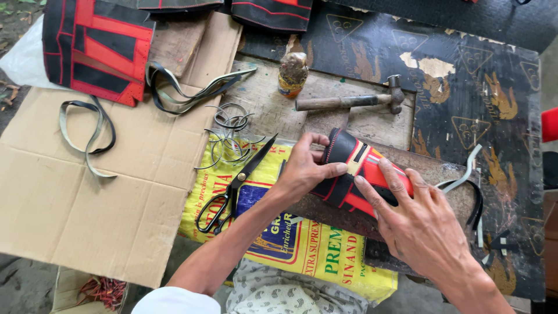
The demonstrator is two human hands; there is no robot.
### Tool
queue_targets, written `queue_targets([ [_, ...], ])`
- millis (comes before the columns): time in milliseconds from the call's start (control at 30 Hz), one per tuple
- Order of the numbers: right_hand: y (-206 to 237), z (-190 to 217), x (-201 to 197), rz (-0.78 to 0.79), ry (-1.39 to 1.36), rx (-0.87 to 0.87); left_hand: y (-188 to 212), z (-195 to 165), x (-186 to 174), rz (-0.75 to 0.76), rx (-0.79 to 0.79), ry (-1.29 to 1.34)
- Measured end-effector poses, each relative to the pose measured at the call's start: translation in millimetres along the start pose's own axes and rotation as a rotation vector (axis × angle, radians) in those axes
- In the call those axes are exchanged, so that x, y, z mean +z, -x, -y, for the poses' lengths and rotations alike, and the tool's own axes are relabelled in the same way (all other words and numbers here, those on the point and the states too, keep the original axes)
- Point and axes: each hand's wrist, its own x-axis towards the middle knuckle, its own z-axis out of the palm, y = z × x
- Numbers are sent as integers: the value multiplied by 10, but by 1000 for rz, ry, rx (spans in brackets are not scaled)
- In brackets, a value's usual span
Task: The person trims excess material from a red and black leather shoe upper with scissors, folds and presses the edges by hand, and fits thin leather straps around the upper. They turn the upper partially inside out and work the interior seam by hand at the end.
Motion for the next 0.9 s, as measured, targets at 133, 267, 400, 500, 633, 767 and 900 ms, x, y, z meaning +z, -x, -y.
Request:
queue_targets([
  [133,-13,-54,-106,-12,-125,89,-113,-376,257,-23,501,-213],
  [267,178,-48,-373,-253,-505,342,-143,-891,730,371,777,-608],
  [400,330,-33,-323,-417,-497,366,307,-896,1004,460,1044,-1158],
  [500,348,66,-9,-450,-510,417,493,-773,994,402,1167,-1127],
  [633,434,43,190,-524,-549,392,362,-680,946,422,1085,-1122],
  [767,259,-119,196,-444,-616,400,39,-827,885,574,921,-1083],
  [900,52,-148,69,-400,-639,396,56,-1265,728,173,1347,-1203],
])
